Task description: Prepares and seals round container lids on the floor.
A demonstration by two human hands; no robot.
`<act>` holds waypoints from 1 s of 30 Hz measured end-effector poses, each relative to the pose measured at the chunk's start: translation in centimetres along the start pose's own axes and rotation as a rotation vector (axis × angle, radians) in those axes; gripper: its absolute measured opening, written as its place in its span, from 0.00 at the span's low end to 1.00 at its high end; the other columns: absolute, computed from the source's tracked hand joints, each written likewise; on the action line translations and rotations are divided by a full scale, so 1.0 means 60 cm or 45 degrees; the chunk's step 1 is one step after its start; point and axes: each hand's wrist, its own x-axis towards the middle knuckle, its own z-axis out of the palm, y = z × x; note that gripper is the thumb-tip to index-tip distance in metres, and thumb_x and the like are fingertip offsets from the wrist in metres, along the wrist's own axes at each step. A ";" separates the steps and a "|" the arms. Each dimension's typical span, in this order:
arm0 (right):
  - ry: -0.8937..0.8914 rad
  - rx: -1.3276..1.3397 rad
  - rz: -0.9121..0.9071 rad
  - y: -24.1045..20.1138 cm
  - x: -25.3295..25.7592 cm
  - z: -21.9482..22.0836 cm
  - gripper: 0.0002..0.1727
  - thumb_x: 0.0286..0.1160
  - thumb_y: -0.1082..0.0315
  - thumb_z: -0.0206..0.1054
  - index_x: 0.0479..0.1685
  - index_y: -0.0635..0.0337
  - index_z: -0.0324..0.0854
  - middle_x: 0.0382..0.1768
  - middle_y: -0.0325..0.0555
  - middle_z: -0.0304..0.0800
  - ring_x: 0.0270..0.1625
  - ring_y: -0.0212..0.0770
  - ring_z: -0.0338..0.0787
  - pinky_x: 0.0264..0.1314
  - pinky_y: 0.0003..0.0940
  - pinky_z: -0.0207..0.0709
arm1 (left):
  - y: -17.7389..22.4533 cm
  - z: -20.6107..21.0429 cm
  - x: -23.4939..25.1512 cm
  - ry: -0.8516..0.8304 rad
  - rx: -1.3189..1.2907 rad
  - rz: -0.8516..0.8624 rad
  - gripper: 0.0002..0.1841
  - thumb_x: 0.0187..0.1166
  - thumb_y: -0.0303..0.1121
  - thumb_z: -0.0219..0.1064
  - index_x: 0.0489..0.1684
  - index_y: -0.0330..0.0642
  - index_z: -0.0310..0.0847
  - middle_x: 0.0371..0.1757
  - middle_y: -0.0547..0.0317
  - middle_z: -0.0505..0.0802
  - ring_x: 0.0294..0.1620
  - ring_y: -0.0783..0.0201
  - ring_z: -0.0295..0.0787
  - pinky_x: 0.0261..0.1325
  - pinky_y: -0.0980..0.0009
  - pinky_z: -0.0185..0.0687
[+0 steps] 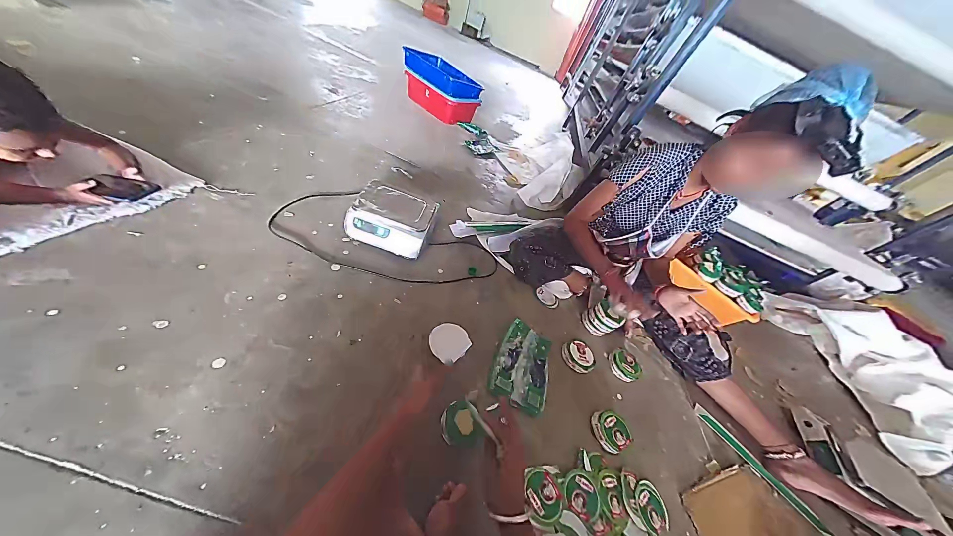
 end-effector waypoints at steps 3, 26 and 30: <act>-0.067 -0.259 -0.369 0.043 -0.024 0.022 0.19 0.64 0.84 0.62 0.55 0.71 0.89 0.58 0.61 0.94 0.62 0.59 0.94 0.71 0.55 0.81 | -0.062 0.021 -0.012 -0.160 -0.053 -0.071 0.26 0.83 0.25 0.64 0.81 0.32 0.67 0.65 0.37 0.87 0.60 0.53 0.87 0.64 0.57 0.83; -0.115 -0.566 -0.288 0.161 -0.057 0.063 0.16 0.73 0.78 0.62 0.56 0.71 0.89 0.52 0.53 0.98 0.53 0.53 0.98 0.64 0.51 0.87 | -0.218 0.057 0.024 0.182 1.028 0.800 0.19 0.75 0.18 0.60 0.62 0.31 0.88 0.66 0.37 0.91 0.70 0.36 0.86 0.73 0.40 0.77; -0.082 -0.564 -0.248 0.169 -0.061 0.059 0.18 0.68 0.78 0.62 0.55 0.75 0.88 0.53 0.58 0.97 0.52 0.57 0.98 0.63 0.50 0.87 | -0.228 0.064 0.016 -0.049 1.415 0.823 0.20 0.75 0.16 0.60 0.65 0.31 0.87 0.72 0.40 0.89 0.77 0.38 0.82 0.79 0.42 0.72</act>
